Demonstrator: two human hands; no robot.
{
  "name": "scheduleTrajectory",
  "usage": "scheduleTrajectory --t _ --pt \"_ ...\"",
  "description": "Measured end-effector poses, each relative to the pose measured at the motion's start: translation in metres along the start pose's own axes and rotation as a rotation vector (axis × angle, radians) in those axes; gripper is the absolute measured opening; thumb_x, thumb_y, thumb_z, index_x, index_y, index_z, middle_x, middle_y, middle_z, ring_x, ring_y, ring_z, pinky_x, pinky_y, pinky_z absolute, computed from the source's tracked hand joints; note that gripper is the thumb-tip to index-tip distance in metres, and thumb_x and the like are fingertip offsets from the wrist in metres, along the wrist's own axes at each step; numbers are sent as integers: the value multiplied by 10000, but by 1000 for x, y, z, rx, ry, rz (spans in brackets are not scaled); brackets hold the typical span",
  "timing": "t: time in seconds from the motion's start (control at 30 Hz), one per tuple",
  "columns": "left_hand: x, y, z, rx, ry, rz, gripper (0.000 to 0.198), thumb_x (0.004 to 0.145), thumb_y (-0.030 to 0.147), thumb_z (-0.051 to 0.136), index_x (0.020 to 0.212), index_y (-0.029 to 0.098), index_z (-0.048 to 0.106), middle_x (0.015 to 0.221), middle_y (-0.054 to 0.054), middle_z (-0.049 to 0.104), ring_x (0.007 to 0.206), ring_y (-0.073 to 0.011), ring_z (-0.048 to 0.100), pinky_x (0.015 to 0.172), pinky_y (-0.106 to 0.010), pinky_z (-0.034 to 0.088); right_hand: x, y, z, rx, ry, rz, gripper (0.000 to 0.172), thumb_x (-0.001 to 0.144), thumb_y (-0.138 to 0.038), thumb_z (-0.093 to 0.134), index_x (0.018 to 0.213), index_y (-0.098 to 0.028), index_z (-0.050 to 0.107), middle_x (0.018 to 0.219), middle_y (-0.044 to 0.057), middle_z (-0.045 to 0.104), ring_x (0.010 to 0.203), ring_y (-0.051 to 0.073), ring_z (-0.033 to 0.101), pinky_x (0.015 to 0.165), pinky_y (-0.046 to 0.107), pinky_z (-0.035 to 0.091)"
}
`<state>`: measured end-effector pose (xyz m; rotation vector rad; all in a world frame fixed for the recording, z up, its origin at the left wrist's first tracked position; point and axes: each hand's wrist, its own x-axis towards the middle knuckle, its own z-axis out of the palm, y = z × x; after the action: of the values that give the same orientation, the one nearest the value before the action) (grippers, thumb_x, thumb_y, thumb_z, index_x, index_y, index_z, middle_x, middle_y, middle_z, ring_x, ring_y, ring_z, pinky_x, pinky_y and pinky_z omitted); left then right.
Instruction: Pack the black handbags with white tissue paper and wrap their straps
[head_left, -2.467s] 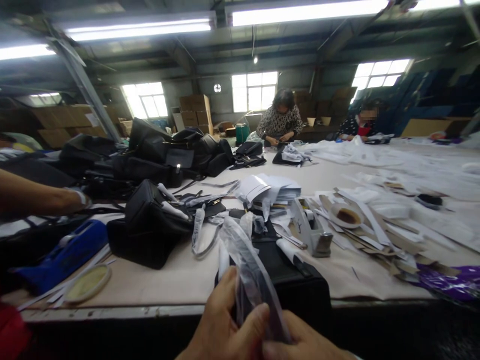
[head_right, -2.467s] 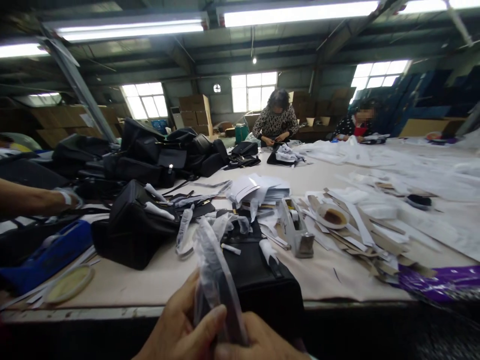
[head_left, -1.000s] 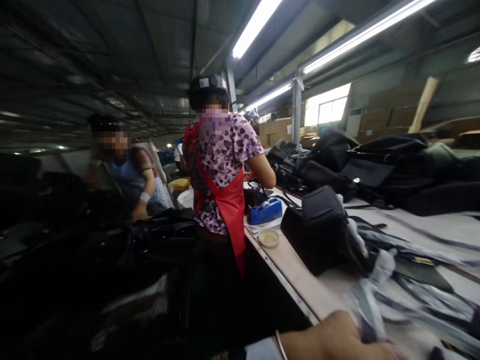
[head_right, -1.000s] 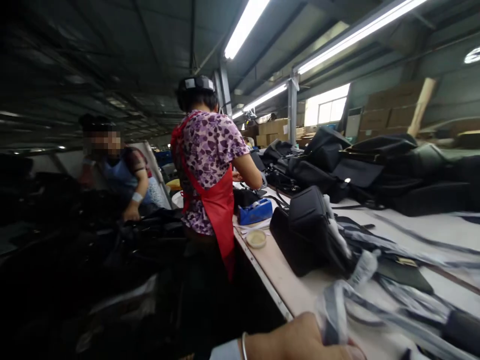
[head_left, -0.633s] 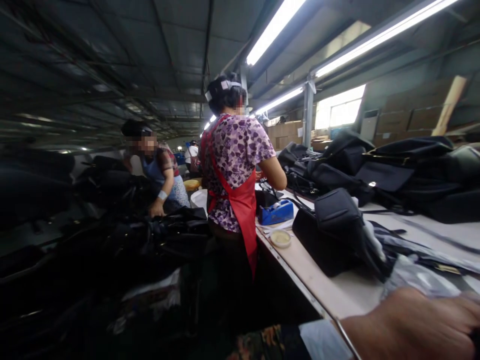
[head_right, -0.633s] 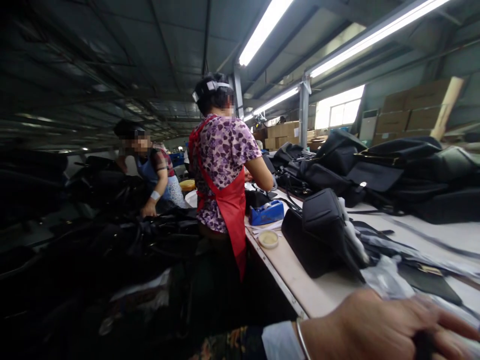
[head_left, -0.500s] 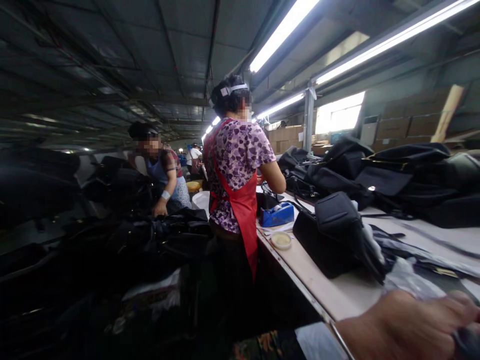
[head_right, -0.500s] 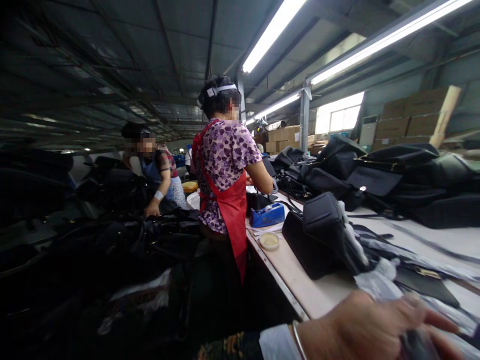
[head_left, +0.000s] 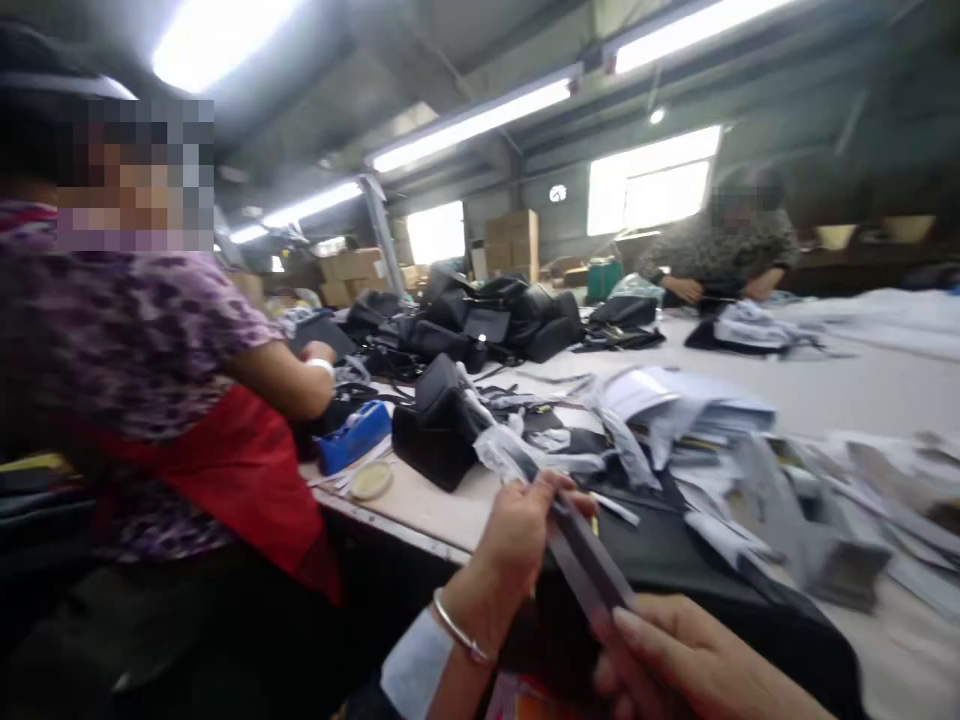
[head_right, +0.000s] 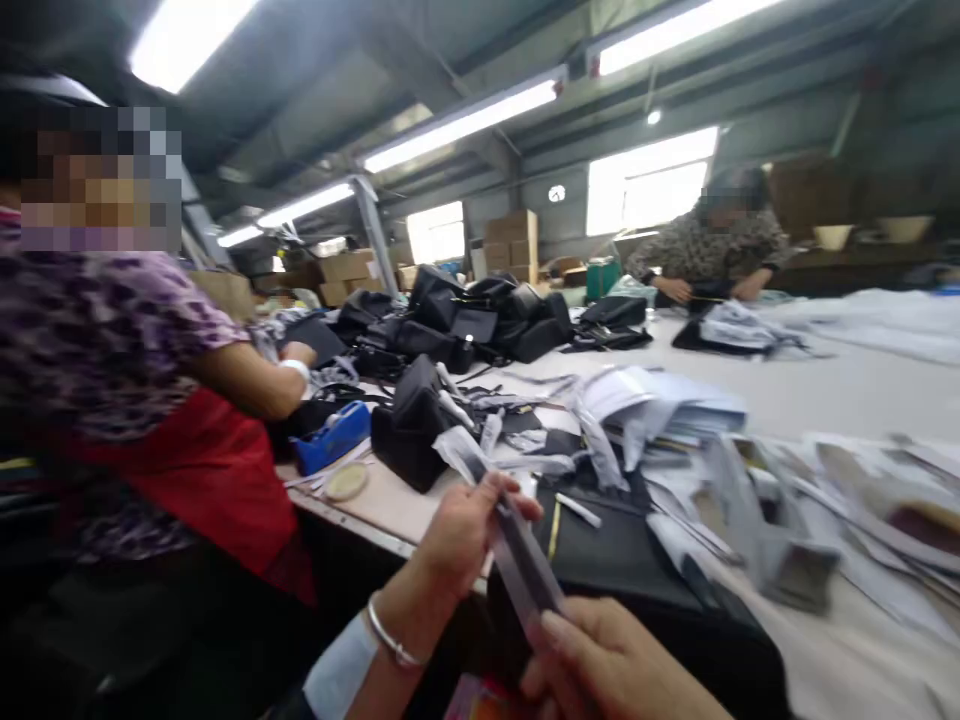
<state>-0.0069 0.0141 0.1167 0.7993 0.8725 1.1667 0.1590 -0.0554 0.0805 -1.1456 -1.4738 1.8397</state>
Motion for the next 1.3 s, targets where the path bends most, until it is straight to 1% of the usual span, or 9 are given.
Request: scheduleTrajectory --t 0.1,0.17,0.23,0.37,0.6,0.77,0.93,1.13,1.3 --pt "14 7 10 50 -21 9 415 772 475 797 887 106 647 733 -123 751 654 -208 712 601 -268 567 1 -16 -2 135 40 -45 654 838 -764 576 865 -126 722 858 138 762 696 190 703 661 288 537" --pt "18 3 19 110 -61 -1 370 826 453 759 900 103 664 764 -130 758 714 -216 732 655 -274 585 9 -25 -8 226 54 -81 646 811 -750 622 869 -113 711 850 140 764 648 180 695 624 280 529" --pt "20 -2 28 184 -109 -18 345 866 447 720 919 110 670 795 -128 761 648 -197 720 590 -258 573 19 -31 -17 278 52 -115 623 814 -716 645 865 -99 716 843 143 763 641 181 698 613 279 537" --pt "29 -2 39 272 -166 12 312 873 438 711 931 136 661 722 -52 715 397 -119 570 357 -196 416 29 -37 -32 347 60 -164 577 824 -673 673 816 -97 706 799 124 755 655 192 707 660 310 577" --pt "59 26 53 184 -89 226 184 936 242 626 784 147 585 553 54 507 432 -85 508 412 -168 442 6 -36 -41 133 -13 -82 571 810 -673 701 872 -107 739 850 100 768 707 172 706 654 262 556" --pt "64 16 72 159 -69 276 190 959 245 599 793 159 571 567 56 496 434 -84 500 422 -174 456 8 -41 -36 225 80 -74 482 784 -608 734 777 -127 708 763 72 747 641 168 690 633 289 574" --pt "59 1 81 88 -121 188 206 932 295 667 811 157 574 563 67 471 449 -82 497 454 -184 486 17 -45 -33 317 241 -155 403 802 -536 732 733 -146 658 707 53 722 604 159 671 616 289 571" --pt "54 4 84 21 -201 116 185 949 261 637 813 159 564 564 80 426 416 -57 418 372 -141 350 16 -43 -31 348 179 -155 435 745 -564 796 780 -149 668 699 46 721 608 167 683 606 293 575" --pt "57 27 94 -48 -277 -35 245 1010 316 555 858 125 579 563 65 438 474 -78 495 477 -178 481 -7 -27 -31 255 185 -154 442 791 -567 752 693 -141 682 647 55 710 560 148 653 576 260 537"
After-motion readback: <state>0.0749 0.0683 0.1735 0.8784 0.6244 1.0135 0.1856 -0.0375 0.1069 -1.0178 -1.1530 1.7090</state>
